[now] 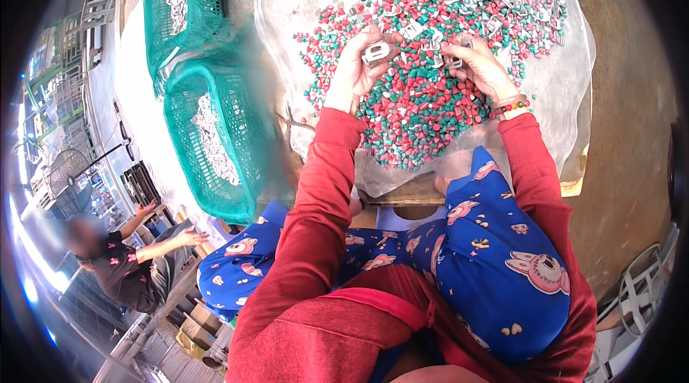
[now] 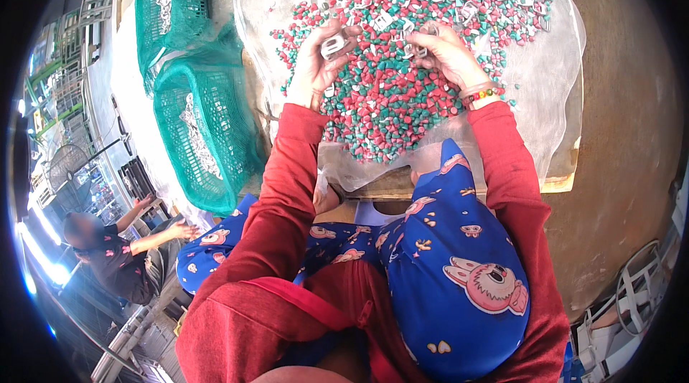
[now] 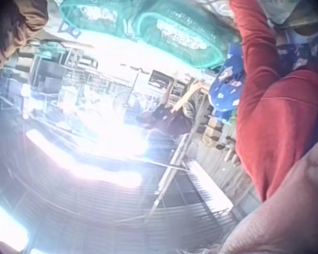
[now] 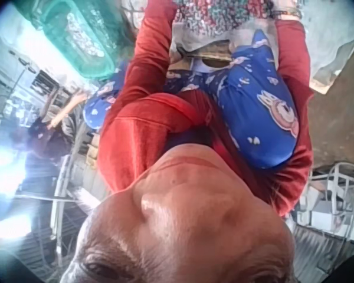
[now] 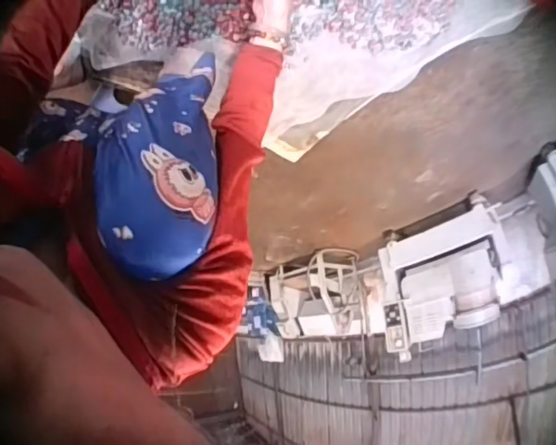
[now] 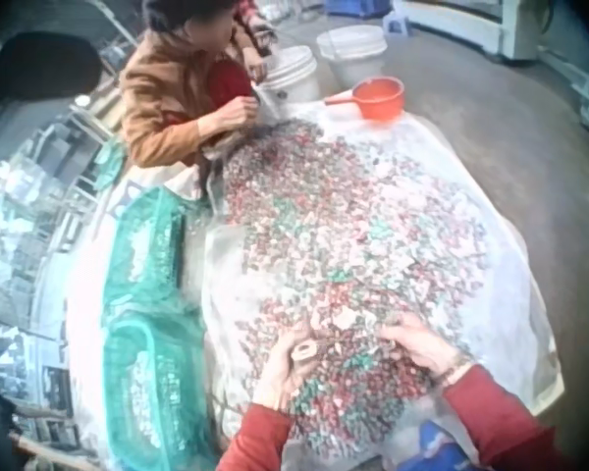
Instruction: The person trims metal pieces using a hand tool, then sorts through a pile of colorful stones and metal pieces by hand to gather the metal pieces.
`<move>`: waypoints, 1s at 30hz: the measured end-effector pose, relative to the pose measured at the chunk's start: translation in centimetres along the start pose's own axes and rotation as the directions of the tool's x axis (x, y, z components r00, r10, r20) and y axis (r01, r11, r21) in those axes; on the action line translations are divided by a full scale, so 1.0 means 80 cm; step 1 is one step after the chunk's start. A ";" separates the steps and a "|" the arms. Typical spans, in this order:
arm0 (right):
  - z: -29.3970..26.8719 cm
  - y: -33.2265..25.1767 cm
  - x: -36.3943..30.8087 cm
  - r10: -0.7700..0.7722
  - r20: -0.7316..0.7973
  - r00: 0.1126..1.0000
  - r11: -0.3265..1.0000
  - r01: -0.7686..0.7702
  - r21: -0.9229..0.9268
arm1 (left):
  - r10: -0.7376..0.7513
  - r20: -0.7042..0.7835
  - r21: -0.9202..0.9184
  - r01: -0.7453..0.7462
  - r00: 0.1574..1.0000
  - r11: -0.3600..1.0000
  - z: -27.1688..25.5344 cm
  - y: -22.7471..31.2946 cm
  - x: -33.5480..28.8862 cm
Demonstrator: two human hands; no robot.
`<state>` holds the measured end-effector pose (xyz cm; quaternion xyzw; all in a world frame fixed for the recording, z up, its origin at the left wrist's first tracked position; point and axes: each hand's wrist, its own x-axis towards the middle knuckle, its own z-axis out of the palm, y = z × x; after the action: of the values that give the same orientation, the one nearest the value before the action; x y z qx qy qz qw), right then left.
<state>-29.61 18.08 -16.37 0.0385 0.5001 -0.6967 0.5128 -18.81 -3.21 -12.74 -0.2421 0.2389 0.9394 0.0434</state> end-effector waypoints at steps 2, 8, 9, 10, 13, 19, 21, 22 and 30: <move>-0.016 0.010 0.005 -0.072 -0.058 0.996 0.994 0.067 -0.086 | 0.059 0.150 -0.247 -0.021 0.987 0.969 -0.001 -0.004 -0.004; -0.004 -0.027 -0.009 -0.164 -0.053 0.985 0.986 0.162 -0.041 | 0.024 0.014 0.125 -0.025 1.000 0.992 0.011 0.009 0.038; -0.008 -0.030 -0.006 -0.166 -0.043 0.985 0.977 0.159 -0.141 | 0.067 -0.005 0.440 -0.058 0.998 0.896 0.015 0.008 0.054; -0.019 -0.033 -0.002 -0.169 -0.047 0.984 0.958 0.153 -0.243 | 0.113 -0.062 0.814 -0.015 0.992 0.581 0.014 0.005 0.076; -0.012 -0.014 0.037 -0.335 0.024 0.942 0.645 0.248 -0.722 | 0.293 0.111 0.805 0.087 0.950 -0.587 -0.028 -0.023 0.120; 0.011 0.030 0.056 -0.378 0.205 0.903 -0.045 0.203 -0.978 | 0.114 -0.030 0.996 0.020 0.993 0.090 -0.003 0.003 0.089; 0.018 0.029 0.060 -0.342 0.218 0.914 -0.077 0.204 -0.976 | 0.027 -0.093 0.857 0.066 0.995 0.512 -0.008 0.014 0.061; 0.023 0.028 0.060 -0.333 0.231 0.914 -0.075 0.218 -0.973 | 0.124 -0.120 0.941 0.073 0.985 0.330 -0.017 0.012 0.051; 0.002 0.029 0.039 -0.386 0.080 0.919 0.154 0.150 -0.977 | 0.095 -0.003 0.114 -0.094 0.995 0.989 -0.011 0.026 -0.032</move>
<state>-29.30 15.93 -19.61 -0.3151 0.8679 -0.2999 0.2398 -16.56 -5.35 -11.33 -0.2314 0.3036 0.9242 0.0116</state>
